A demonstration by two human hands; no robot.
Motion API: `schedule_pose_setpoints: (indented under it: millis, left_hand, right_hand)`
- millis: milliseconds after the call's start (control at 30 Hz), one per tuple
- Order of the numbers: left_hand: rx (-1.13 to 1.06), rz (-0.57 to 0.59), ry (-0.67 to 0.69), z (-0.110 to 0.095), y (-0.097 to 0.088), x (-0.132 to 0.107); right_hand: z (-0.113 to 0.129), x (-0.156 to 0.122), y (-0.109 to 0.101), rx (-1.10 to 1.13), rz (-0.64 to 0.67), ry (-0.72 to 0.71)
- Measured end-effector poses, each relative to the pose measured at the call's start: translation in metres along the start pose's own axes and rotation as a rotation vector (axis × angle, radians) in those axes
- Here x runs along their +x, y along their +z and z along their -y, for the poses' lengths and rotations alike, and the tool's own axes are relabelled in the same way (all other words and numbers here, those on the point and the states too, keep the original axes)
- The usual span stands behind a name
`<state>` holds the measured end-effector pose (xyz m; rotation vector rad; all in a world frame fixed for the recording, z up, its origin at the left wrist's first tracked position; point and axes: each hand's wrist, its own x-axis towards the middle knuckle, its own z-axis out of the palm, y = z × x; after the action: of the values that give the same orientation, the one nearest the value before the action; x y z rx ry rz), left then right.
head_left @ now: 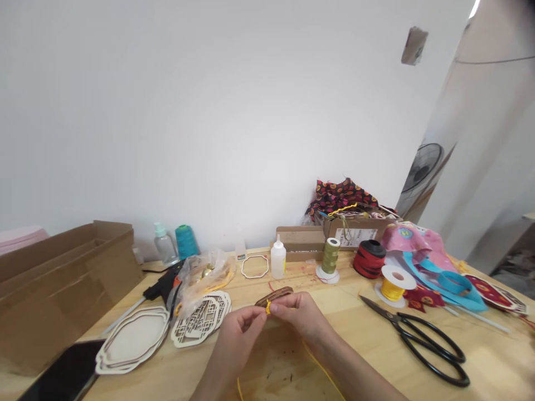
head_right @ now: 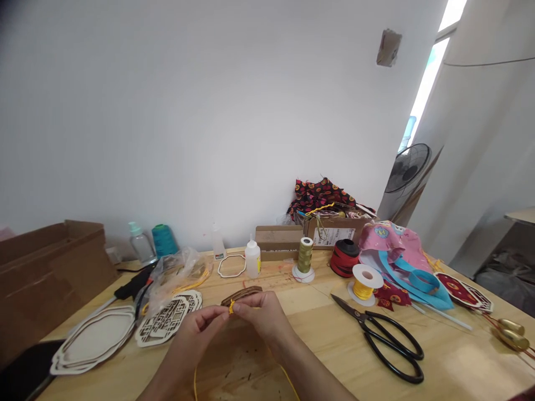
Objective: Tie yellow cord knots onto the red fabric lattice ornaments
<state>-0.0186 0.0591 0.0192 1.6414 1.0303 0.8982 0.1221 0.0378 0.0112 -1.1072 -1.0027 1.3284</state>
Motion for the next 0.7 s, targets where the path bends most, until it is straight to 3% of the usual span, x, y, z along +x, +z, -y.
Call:
schedule_pose_setpoints:
  millis: [133, 400, 700]
  left_hand:
    - [-0.002, 0.027, 0.01, -0.002, 0.0, -0.001]
    - [0.156, 0.033, 0.134, -0.003, 0.005, -0.005]
    - [-0.028, 0.01, 0.033, -0.002, 0.005, -0.001]
  right_hand:
    - [-0.001, 0.001, 0.004, 0.119, 0.017, 0.048]
    - [-0.002, 0.0, 0.014, 0.304, -0.124, 0.178]
    - [0.001, -0.004, 0.009, 0.405, 0.047, 0.188]
